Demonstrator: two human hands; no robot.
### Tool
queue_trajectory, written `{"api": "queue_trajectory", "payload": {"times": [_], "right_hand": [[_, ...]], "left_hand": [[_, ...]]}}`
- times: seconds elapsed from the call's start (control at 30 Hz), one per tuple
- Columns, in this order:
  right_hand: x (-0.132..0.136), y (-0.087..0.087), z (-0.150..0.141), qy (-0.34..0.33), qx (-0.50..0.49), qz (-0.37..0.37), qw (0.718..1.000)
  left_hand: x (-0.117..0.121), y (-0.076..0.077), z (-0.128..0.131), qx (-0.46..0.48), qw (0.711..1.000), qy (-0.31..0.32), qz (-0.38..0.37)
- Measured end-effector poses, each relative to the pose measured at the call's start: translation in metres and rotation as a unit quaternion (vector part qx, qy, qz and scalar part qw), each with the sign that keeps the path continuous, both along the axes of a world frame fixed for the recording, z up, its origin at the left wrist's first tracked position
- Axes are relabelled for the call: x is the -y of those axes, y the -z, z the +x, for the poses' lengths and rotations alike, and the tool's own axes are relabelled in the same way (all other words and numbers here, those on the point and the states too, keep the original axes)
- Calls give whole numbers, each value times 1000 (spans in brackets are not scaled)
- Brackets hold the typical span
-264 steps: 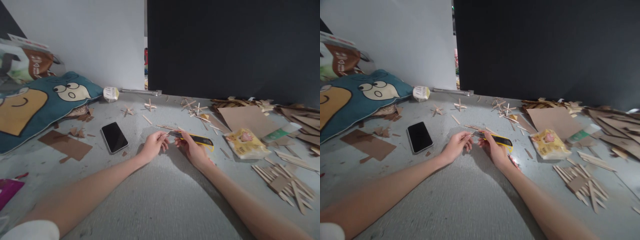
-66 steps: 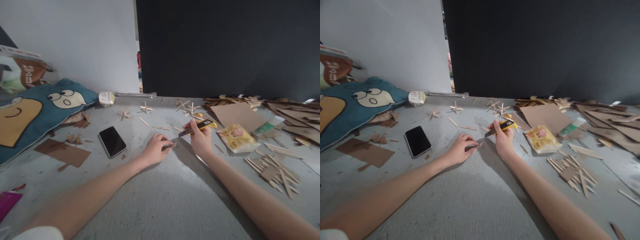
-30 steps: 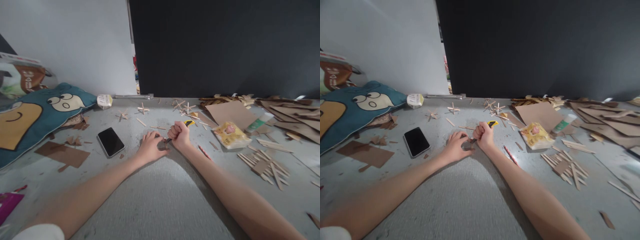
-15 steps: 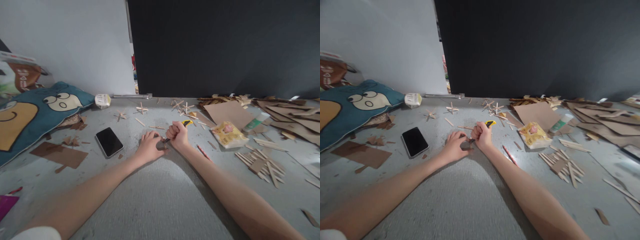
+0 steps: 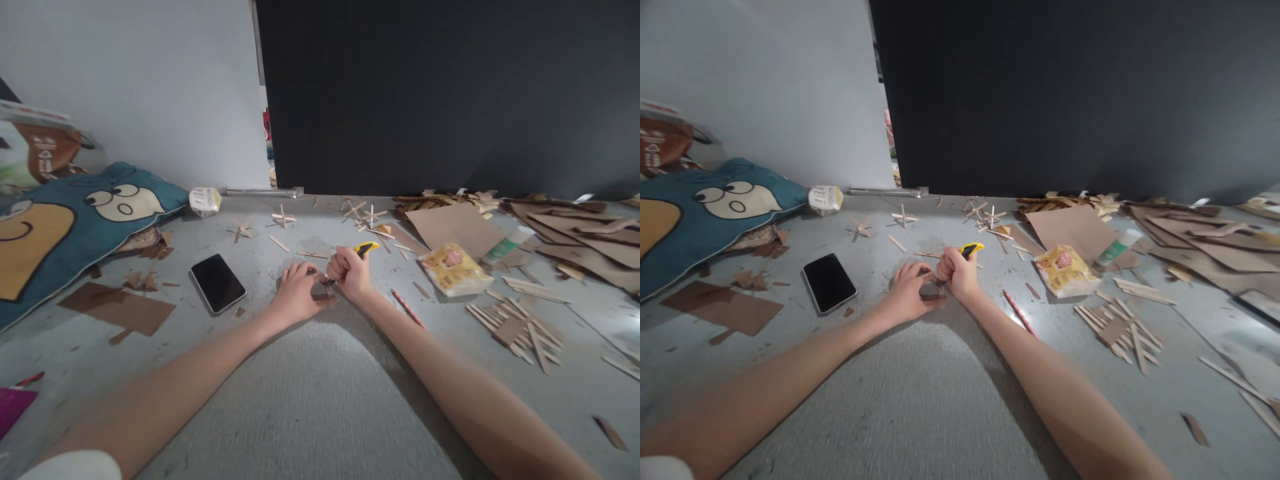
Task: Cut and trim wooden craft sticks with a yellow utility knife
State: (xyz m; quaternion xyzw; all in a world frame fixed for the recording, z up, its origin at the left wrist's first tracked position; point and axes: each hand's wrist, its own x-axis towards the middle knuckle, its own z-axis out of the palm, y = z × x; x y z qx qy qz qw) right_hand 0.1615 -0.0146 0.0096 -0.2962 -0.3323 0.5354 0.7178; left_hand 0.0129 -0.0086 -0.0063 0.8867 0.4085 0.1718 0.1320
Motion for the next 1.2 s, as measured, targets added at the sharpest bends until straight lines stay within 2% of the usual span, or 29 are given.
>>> {"api": "queue_trajectory", "payload": {"times": [0.1,0.17,0.2,0.27,0.3,0.4,0.47,0.57,0.87,1.2], "right_hand": [[1,-1,0,1,2,1,1000],[0,-1,0,0,2,0,1000],[0,-1,1,0,2,-1,1000],[0,0,1,1,2,-1,1000],[0,0,1,2,2,-2,1000],[0,0,1,3,0,-3,1000],[-1,0,1,5,-3,-5,1000],[-2,1,2,9,-6,-7,1000],[-1,-1,3,12,-11,-12,1000],[-1,-2,3,15,-12,-17,1000]], "left_hand": [[-2,-11,-2,-15,1000,14,-1],[-8,-30,-10,-13,1000,18,3],[-13,-41,-16,-20,1000,-8,15],[-27,-66,-35,-87,992,-85,31],[-36,-76,-46,-133,980,-146,26],[-64,-95,-83,-230,907,-353,10],[-80,-97,-103,-268,860,-432,-46],[-96,-90,-122,-291,834,-450,-130],[-118,-73,-143,-256,854,-429,-149],[-115,-74,-142,-269,865,-384,-178]]}}
